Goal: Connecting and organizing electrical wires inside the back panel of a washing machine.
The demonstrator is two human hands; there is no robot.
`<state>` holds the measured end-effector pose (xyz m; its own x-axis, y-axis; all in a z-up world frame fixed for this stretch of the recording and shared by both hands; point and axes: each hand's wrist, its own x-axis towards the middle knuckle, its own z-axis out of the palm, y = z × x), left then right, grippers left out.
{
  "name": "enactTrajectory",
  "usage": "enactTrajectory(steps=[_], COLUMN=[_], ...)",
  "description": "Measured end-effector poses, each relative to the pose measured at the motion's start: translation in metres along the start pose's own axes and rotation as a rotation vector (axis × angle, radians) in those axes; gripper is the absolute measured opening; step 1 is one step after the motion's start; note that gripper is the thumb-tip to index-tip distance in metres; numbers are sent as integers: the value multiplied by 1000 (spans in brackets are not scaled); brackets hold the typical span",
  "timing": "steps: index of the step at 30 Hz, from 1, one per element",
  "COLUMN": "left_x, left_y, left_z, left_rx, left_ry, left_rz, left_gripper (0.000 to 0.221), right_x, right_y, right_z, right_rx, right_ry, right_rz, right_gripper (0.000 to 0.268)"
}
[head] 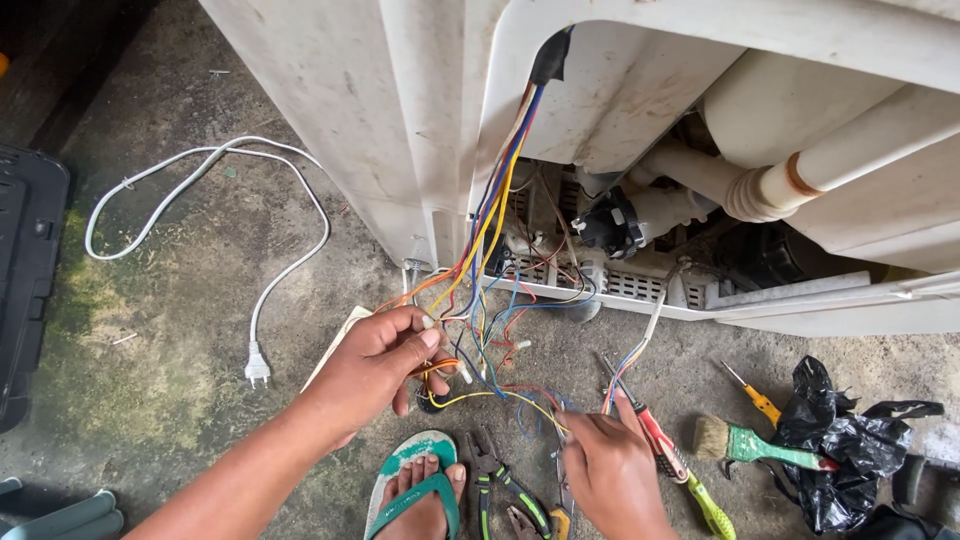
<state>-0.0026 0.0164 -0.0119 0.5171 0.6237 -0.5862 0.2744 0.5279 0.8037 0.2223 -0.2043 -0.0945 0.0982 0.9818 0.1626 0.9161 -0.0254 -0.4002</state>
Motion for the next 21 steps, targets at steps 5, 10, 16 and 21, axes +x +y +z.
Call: enactTrajectory(steps=[5,10,16,21], left_x=[0,1,1,-3], left_y=[-2,1,1,2], left_z=[5,5,0,0], left_rx=[22,21,9,-6], left_ry=[8,-18,-20,-11], left_rz=[3,-11,-21,-43], left_gripper=[15,16,17,16], right_x=[76,114,89,57], right_y=[-41,-48,-36,-44], right_z=[-15,1,24,9], right_rx=[186,441,578,693], right_ry=[-389,-351,-30,249], right_rz=[602,766,608,704], right_gripper=[41,49,33,39])
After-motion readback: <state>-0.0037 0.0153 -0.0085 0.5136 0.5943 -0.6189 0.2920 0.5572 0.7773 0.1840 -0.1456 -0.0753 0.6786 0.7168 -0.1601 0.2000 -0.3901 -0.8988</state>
